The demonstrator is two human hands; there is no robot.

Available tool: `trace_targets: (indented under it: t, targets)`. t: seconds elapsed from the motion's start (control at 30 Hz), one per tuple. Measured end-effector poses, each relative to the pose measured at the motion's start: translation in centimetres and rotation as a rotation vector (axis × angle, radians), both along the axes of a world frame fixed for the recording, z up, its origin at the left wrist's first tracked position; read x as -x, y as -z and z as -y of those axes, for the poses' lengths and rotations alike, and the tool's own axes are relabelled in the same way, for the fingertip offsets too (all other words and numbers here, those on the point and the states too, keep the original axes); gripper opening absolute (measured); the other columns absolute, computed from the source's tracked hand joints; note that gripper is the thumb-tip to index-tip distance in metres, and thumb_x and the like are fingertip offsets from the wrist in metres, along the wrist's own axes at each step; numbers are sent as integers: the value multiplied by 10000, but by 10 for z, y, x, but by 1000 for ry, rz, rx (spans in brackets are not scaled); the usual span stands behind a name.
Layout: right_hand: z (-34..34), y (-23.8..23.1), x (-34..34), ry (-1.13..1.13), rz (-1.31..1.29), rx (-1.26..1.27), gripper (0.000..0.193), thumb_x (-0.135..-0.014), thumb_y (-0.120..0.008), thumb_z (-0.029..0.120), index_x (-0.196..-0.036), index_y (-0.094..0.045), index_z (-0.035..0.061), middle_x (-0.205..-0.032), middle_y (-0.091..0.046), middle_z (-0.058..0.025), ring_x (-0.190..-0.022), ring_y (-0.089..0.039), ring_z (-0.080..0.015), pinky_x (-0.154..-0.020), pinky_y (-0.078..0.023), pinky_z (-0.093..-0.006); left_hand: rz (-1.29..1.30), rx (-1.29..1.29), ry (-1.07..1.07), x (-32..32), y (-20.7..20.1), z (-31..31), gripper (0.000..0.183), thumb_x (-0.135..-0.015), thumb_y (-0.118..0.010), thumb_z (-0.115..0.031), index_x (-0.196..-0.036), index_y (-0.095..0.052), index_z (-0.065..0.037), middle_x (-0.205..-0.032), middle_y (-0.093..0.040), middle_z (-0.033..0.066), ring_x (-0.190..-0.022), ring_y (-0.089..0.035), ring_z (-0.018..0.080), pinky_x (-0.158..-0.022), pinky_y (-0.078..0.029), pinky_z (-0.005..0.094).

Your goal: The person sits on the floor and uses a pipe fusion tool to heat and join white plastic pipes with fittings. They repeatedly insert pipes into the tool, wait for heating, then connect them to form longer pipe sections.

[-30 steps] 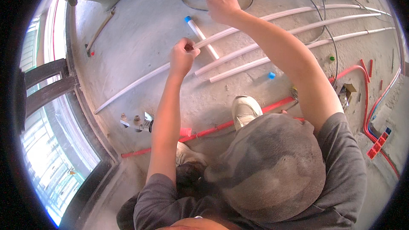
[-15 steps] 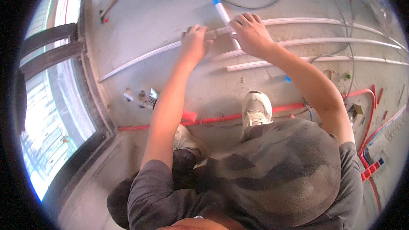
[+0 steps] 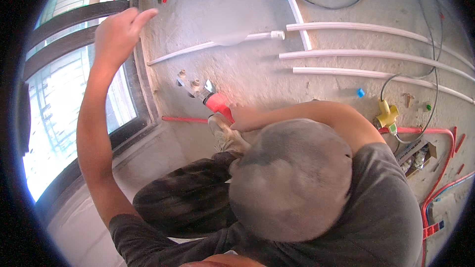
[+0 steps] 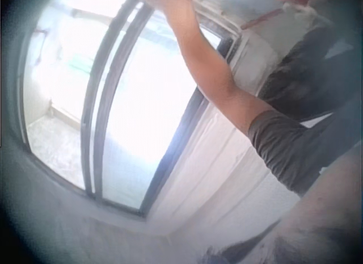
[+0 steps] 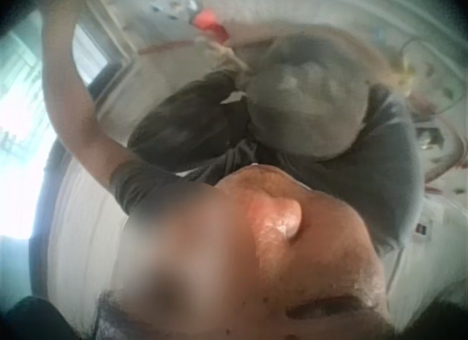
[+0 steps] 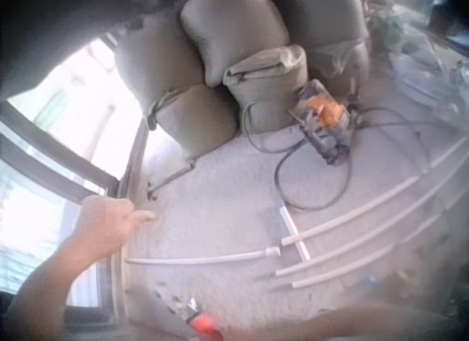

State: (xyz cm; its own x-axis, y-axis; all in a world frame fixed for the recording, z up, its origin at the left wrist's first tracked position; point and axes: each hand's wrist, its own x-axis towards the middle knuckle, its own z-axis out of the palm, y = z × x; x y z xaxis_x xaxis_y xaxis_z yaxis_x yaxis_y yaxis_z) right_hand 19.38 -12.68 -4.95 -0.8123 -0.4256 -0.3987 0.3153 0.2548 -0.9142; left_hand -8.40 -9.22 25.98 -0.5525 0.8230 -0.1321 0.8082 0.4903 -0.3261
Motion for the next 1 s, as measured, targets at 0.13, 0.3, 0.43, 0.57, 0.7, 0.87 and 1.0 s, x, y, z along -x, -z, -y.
trace_targets:
  t: [0.13, 0.3, 0.43, 0.57, 0.7, 0.87, 1.0]
  targets:
    - [20, 11, 14, -1, 140, 180, 555, -738, -777, 233, -1185, -621, -57, -1085, -716, -258, -1014, -718, -388, -842, -568, -487, -51, 40, -17, -8, -50, 4, 461, -1002, -675, -402, -740, -629, -26, -671, -597, 154, -643, -606, 389, -612, -437, 487]
    - [10, -31, 50, -24, 364, 345, 409, -717, -728, 155, -1071, -667, -40, -1013, -726, -237, -963, -719, -352, -790, -550, -464, -171, 95, 168, -16, -120, 11, 299, -972, -715, -297, -1003, -651, -7, -1000, -668, 165, -889, -661, 400, -766, -516, 456]
    - [-70, -17, 0, 245, 103, 368, 369, -758, -726, 150, -1059, -647, -47, -855, -709, -164, -853, -712, -318, -772, -551, -469, -327, 63, 214, 22, -149, 41, 303, -992, -727, -250, -1160, -676, -3, -1217, -688, 134, -1131, -673, 302, -987, -523, 402]
    - [-129, -50, -15, 385, 143, 372, 274, -792, -727, 139, -996, -614, -6, -740, -663, -112, -642, -676, -221, -575, -543, -389, -423, -245, 235, 44, -159, 64, 197, -1028, -697, -201, -1111, -738, -27, -1141, -719, 71, -1070, -688, 195, -949, -530, 336]
    - [-190, -87, -10, 593, 318, 304, 220, -802, -729, 138, -923, -579, 33, -662, -614, -58, -472, -584, -131, -405, -458, -298, -16, -609, 185, 61, -2, 41, 187, -1021, -699, -181, -897, -672, -44, -840, -629, 46, -780, -596, 174, -766, -495, 335]
    - [-217, -125, -32, 776, 269, 341, 119, -801, -718, 76, -827, -605, 49, -664, -612, -36, -516, -598, -136, -444, -462, -303, 699, -517, 19, 26, 185, 32, 166, -917, -748, -139, -991, -690, -2, -930, -661, 148, -874, -653, 288, -801, -520, 401]
    - [-235, -166, -71, 1058, 410, 151, 109, -752, -683, -14, -775, -597, 49, -669, -588, -25, -561, -593, -141, -504, -450, -305, 669, -361, 343, -49, 275, -30, 434, -911, -767, -359, -1159, -671, -17, -1142, -671, 183, -1074, -648, 388, -927, -518, 481]
